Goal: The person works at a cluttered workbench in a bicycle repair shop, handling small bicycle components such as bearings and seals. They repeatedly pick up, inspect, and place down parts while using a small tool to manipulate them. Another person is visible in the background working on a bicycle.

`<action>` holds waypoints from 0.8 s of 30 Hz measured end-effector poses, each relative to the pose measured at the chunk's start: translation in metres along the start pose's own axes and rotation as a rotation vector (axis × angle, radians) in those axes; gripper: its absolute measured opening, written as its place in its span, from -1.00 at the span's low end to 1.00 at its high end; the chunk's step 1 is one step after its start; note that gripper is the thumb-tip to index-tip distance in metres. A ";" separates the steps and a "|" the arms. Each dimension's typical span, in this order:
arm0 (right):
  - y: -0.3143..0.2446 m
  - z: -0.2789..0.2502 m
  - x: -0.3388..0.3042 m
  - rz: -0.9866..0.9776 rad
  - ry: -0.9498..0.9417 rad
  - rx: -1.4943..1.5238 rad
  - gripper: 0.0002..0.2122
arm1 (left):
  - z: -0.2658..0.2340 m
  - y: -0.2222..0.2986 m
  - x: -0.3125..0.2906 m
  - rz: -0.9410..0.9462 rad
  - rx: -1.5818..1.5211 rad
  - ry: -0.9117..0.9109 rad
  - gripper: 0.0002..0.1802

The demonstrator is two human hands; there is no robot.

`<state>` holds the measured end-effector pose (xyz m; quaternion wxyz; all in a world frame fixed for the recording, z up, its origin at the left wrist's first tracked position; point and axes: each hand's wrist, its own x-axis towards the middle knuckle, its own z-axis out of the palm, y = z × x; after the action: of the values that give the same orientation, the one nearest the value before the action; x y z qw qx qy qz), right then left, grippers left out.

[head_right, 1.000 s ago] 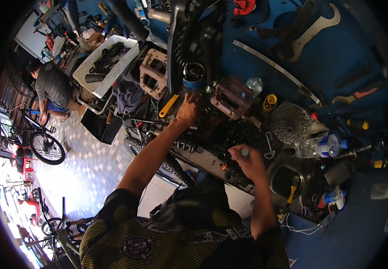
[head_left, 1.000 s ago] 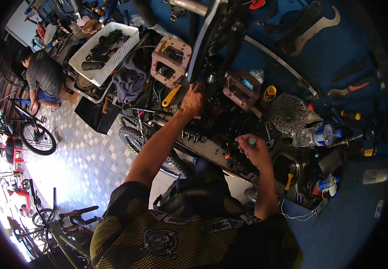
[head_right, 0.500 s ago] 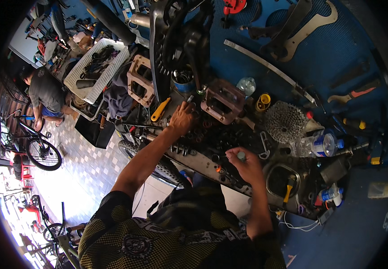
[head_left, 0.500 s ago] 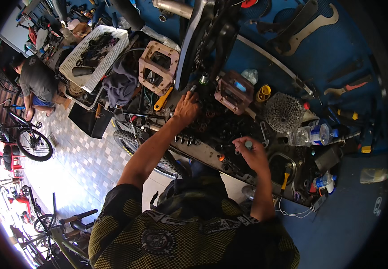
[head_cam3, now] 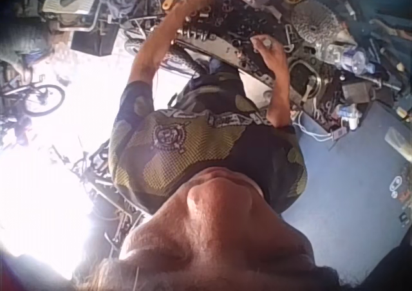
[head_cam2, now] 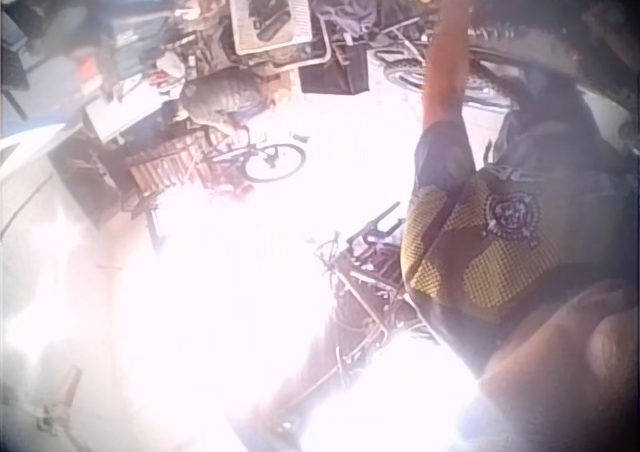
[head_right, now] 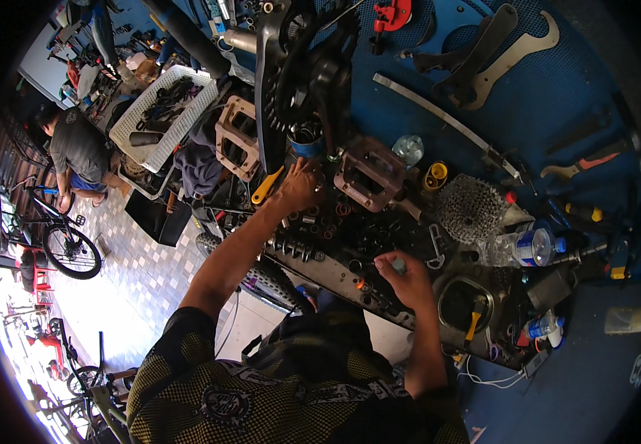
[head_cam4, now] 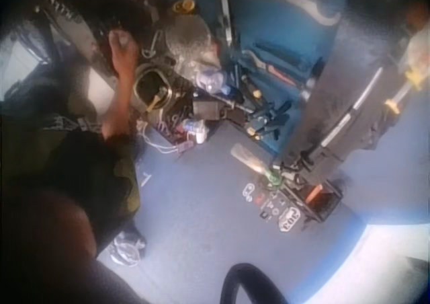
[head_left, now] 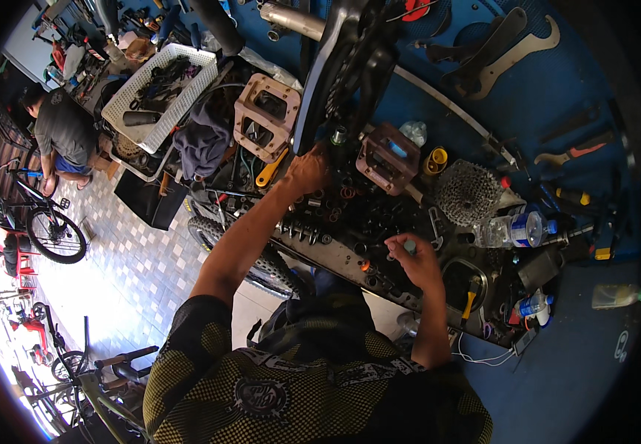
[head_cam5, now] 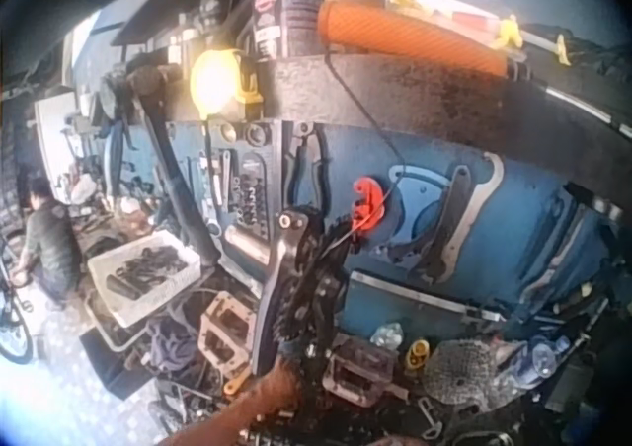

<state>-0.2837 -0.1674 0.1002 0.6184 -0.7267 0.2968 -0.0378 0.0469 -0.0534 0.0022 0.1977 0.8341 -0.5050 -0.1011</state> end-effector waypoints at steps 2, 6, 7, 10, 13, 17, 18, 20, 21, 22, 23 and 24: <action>0.003 0.000 -0.001 -0.002 0.009 0.009 -0.83 | -0.010 0.000 0.011 0.078 -0.068 0.030 -0.55; -0.004 -0.001 -0.002 0.011 0.005 0.017 -0.84 | -0.007 0.008 0.020 0.201 0.169 0.259 -0.58; -0.004 -0.001 -0.003 0.004 0.004 0.014 -0.84 | -0.006 0.010 0.024 0.180 0.160 0.177 -0.59; -0.001 -0.003 -0.002 -0.023 -0.001 -0.007 -0.85 | 0.001 0.004 0.033 0.126 0.129 0.023 -0.63; 0.003 -0.004 -0.001 -0.034 -0.005 -0.006 -0.85 | 0.017 -0.008 0.029 0.098 0.111 0.035 -0.62; 0.008 -0.002 0.000 -0.069 0.008 0.002 -0.85 | 0.022 0.000 0.016 0.085 0.190 0.106 -0.59; 0.006 0.000 0.001 -0.064 -0.005 -0.008 -0.85 | 0.024 -0.002 0.012 0.079 0.224 0.147 -0.58; -0.001 0.003 0.003 -0.050 -0.019 -0.027 -0.85 | 0.020 0.006 0.005 0.080 0.213 0.110 -0.57; -0.005 0.006 0.005 -0.067 -0.015 -0.060 -0.85 | 0.017 0.010 0.003 0.080 0.207 0.092 -0.56; -0.010 0.009 0.006 -0.084 -0.010 -0.095 -0.85 | 0.012 0.014 0.003 0.054 0.160 0.027 -0.55; -0.014 0.011 0.007 -0.100 -0.005 -0.131 -0.84 | 0.007 0.019 0.003 0.027 0.112 -0.038 -0.51; -0.014 0.011 0.009 -0.105 -0.004 -0.139 -0.84 | 0.002 0.024 0.003 0.001 0.064 -0.103 -0.45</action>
<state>-0.2663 -0.1612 0.1077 0.5644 -0.7824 0.2589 -0.0479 0.0282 -0.0661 0.0109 0.1446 0.8333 -0.5181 -0.1275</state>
